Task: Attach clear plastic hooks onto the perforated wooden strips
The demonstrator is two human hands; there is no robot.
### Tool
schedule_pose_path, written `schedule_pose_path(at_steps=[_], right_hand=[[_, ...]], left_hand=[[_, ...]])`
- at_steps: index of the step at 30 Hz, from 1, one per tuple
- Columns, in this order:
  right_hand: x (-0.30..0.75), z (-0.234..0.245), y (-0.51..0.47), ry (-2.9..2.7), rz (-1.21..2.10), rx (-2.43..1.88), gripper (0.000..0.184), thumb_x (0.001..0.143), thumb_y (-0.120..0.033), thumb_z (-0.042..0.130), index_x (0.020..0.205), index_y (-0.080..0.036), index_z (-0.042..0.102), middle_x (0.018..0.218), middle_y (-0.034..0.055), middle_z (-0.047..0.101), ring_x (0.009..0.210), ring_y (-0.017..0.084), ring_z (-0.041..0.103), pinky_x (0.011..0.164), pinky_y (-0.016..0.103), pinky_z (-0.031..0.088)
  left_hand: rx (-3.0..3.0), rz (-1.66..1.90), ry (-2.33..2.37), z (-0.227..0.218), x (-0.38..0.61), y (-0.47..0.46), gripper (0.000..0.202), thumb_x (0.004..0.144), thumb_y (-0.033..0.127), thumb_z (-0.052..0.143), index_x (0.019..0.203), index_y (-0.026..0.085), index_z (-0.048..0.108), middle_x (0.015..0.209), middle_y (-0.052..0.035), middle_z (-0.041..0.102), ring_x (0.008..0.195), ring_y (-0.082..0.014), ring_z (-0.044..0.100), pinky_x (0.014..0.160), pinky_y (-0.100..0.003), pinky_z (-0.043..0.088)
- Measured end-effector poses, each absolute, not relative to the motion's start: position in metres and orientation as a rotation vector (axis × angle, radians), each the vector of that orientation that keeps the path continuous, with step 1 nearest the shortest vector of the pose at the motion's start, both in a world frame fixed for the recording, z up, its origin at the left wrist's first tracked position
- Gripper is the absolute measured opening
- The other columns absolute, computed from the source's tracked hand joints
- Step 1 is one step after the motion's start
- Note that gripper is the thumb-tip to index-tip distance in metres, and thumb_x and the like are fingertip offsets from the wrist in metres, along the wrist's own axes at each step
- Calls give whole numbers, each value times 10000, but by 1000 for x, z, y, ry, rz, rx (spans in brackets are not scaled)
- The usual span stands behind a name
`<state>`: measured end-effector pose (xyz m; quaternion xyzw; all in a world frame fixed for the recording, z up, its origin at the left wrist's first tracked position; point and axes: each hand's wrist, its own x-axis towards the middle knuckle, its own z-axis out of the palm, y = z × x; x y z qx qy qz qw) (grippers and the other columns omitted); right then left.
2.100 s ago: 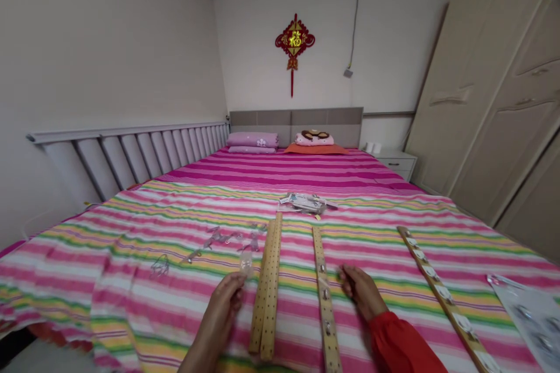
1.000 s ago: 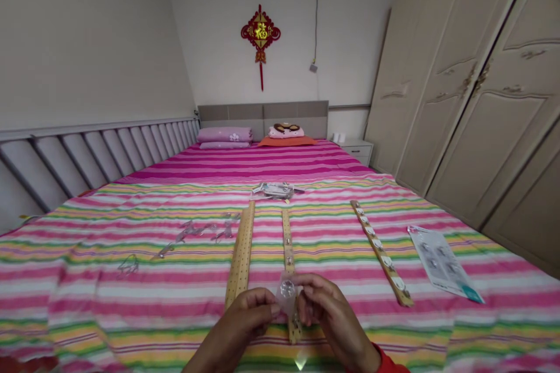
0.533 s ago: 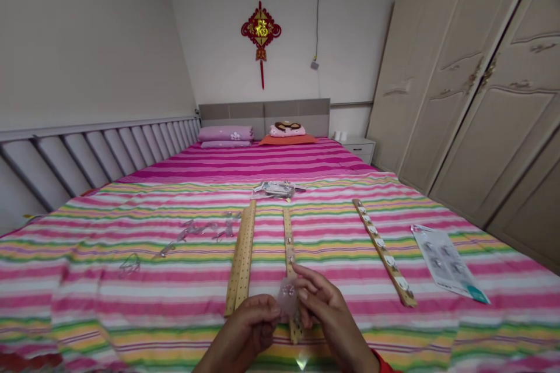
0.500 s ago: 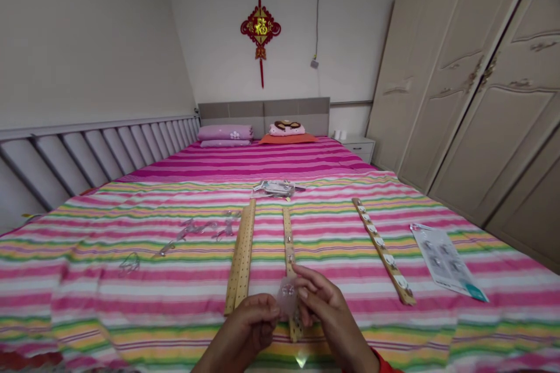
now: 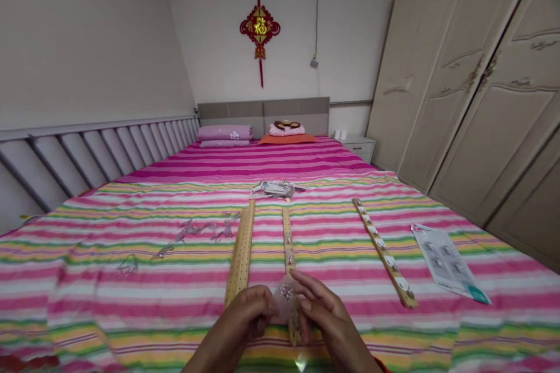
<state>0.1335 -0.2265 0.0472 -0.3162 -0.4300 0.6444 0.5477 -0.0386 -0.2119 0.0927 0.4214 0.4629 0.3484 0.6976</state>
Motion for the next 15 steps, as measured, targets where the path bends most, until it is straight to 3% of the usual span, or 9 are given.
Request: schedule_pose_path(at_steps=[6, 12, 15], right_hand=[[132, 41, -225, -1051, 1479, -777, 490, 704, -440, 731, 1137, -232, 634, 793, 21, 641, 415, 68, 480, 425, 228, 377], [135, 33, -224, -1084, 1379, -843, 443, 739, -448, 693, 1126, -237, 649, 769, 24, 649, 404, 78, 480, 416, 237, 395], [138, 35, -225, -1204, 1108, -929, 307, 754, -405, 684, 1010, -237, 713, 796, 50, 654, 578, 149, 578, 494, 259, 460]], left_hand=[[659, 738, 942, 79, -34, -217, 201, 538, 237, 650, 557, 163, 463, 499, 75, 391, 445, -32, 294, 462, -179, 161], [487, 699, 906, 74, -34, -218, 213, 527, 217, 687, 581, 151, 492, 509, 71, 432, 420, -19, 329, 441, -153, 182], [472, 695, 904, 73, -34, -217, 189, 526, 208, 671, 592, 153, 502, 513, 68, 440, 418, -21, 338, 433, -149, 176]])
